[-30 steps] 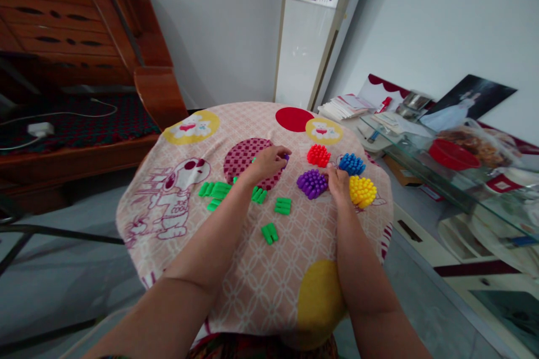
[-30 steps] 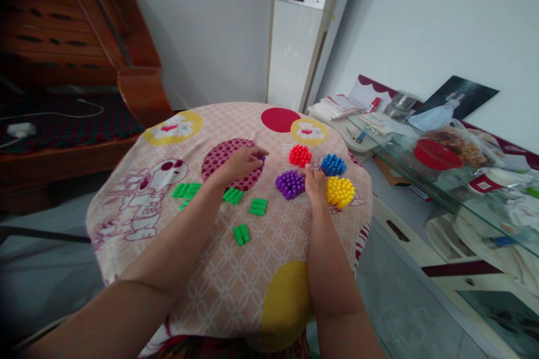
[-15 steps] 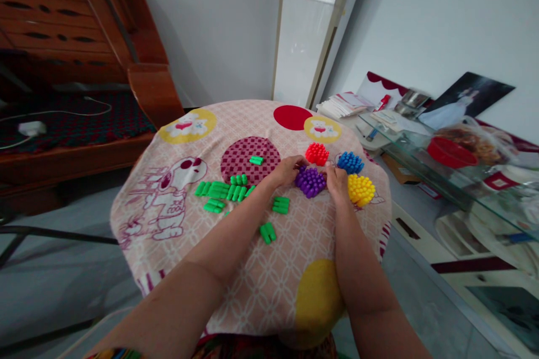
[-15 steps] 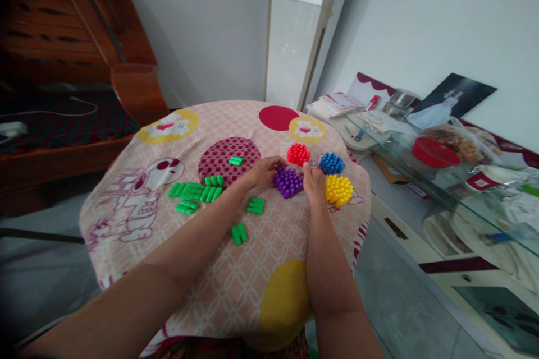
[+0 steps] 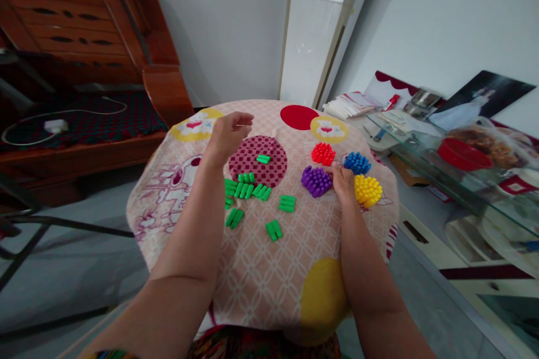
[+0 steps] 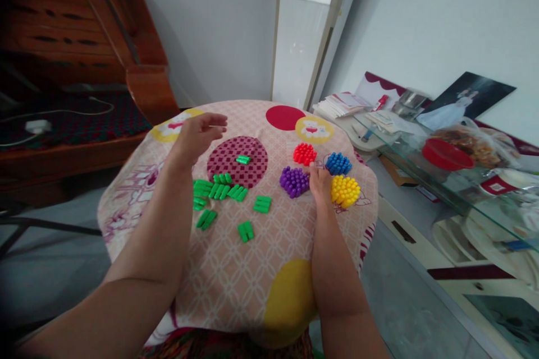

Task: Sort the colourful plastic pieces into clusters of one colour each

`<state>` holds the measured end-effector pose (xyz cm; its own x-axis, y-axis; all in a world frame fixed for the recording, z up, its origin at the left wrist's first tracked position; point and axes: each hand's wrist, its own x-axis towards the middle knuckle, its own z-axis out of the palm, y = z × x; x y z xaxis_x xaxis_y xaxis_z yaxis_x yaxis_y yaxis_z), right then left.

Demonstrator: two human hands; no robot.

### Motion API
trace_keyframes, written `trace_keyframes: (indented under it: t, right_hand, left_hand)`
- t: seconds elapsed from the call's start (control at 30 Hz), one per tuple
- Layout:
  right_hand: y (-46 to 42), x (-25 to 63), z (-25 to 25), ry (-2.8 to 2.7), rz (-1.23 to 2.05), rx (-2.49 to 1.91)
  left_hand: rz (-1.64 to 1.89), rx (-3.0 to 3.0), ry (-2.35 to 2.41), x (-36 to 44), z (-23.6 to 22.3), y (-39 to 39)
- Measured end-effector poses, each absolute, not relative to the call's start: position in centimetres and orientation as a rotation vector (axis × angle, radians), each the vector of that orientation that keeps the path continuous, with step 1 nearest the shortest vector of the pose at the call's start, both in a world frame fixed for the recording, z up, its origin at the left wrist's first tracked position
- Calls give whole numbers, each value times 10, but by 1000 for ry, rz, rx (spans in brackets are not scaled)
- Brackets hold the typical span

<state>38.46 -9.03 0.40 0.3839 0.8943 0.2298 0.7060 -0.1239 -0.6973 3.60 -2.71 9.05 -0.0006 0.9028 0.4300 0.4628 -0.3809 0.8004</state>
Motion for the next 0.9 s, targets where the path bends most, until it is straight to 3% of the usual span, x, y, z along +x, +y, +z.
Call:
trace_keyframes:
  t: [0.13,0.27,0.53,0.77,0.9]
  right_hand:
    - [-91,384,2,-1387,289,-1885]
    - [-93,381,8,-1410,272,-1878]
    - [-137,364,41,-1468,-72,-1892]
    - [-204,311,18,-1652,240,-1661]
    - [-221,285,0,-1733,251,-1667]
  left_hand:
    - [1014,1848,1842,8,54,-23]
    - [715,1903,1940,7,24,-25]
    - [687,2029,1848,-4,16,-25]
    - [661,2067,1843,6,17,-39]
    - [724,2096,1792,15,18,-52]
